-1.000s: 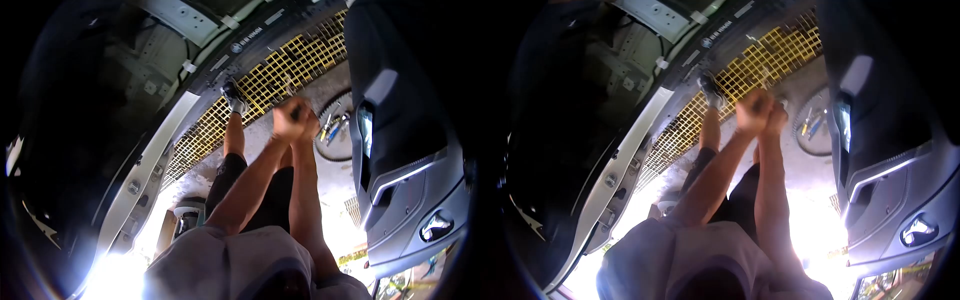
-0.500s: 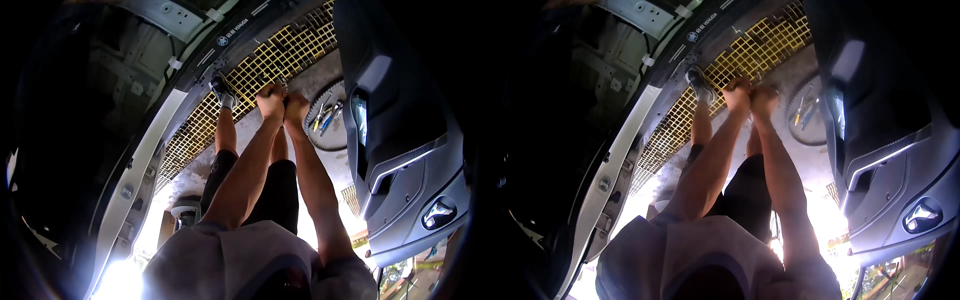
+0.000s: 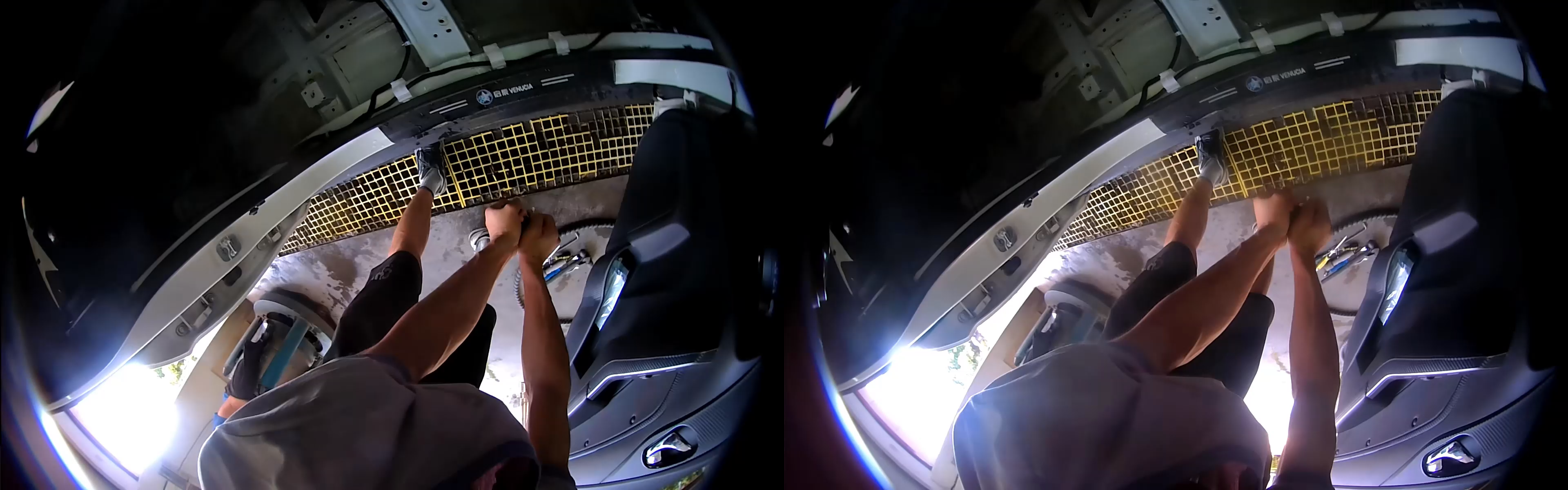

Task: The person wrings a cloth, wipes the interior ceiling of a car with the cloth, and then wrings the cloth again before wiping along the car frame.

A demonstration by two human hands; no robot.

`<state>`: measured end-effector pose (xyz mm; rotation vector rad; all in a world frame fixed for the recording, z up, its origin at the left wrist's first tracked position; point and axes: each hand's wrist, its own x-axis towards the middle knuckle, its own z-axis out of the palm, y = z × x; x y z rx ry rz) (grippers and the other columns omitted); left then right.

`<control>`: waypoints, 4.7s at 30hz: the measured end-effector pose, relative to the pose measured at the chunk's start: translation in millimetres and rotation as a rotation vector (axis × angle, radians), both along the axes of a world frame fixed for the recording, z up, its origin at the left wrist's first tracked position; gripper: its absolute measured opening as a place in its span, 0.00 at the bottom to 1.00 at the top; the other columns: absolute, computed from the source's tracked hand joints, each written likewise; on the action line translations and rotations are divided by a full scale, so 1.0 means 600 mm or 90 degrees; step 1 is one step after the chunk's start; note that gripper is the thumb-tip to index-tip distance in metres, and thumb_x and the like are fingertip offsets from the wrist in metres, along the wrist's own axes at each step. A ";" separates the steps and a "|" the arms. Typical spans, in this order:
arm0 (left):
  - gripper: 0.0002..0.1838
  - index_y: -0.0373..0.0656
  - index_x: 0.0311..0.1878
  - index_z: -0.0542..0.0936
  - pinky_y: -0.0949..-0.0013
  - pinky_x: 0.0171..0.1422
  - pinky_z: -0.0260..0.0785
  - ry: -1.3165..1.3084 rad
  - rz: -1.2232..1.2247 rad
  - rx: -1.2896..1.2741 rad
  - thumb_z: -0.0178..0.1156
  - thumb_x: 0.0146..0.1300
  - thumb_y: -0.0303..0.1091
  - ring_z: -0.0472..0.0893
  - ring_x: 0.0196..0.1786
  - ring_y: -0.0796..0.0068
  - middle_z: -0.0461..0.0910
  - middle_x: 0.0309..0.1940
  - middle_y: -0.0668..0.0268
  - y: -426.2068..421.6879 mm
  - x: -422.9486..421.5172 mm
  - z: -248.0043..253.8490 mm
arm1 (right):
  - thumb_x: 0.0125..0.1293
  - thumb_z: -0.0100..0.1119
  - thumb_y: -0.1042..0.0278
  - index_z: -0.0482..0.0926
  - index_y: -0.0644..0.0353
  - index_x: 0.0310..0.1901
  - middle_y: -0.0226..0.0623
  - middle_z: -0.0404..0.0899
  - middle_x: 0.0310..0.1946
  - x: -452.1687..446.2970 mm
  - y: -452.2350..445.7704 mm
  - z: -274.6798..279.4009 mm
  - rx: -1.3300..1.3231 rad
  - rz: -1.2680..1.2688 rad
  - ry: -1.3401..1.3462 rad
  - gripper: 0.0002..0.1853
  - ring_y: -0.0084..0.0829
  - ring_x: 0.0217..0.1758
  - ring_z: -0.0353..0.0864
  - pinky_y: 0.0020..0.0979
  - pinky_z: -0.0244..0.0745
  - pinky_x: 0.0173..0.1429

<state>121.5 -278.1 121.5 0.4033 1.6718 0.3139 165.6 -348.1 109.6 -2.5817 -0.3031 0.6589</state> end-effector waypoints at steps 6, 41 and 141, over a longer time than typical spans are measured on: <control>0.09 0.34 0.26 0.80 0.59 0.33 0.68 0.050 0.150 -0.152 0.64 0.56 0.30 0.76 0.26 0.68 0.79 0.23 0.62 -0.007 -0.019 -0.023 | 0.68 0.53 0.53 0.83 0.55 0.33 0.51 0.85 0.30 -0.009 0.021 0.027 0.007 0.126 -0.030 0.16 0.60 0.33 0.85 0.54 0.78 0.37; 0.29 0.36 0.75 0.68 0.69 0.49 0.82 -0.281 -0.379 0.002 0.57 0.71 0.17 0.81 0.47 0.74 0.78 0.53 0.62 0.234 -0.252 0.029 | 0.70 0.55 0.57 0.76 0.50 0.54 0.31 0.82 0.45 -0.032 0.145 0.070 0.237 -0.580 0.586 0.14 0.31 0.48 0.82 0.49 0.77 0.56; 0.09 0.36 0.37 0.81 0.75 0.37 0.55 -0.277 -0.222 0.135 0.65 0.73 0.32 0.61 0.34 0.87 0.67 0.30 0.80 0.253 -0.177 0.205 | 0.65 0.71 0.76 0.74 0.68 0.65 0.43 0.79 0.64 0.174 0.118 0.341 0.476 -0.311 0.726 0.28 0.34 0.66 0.80 0.36 0.71 0.75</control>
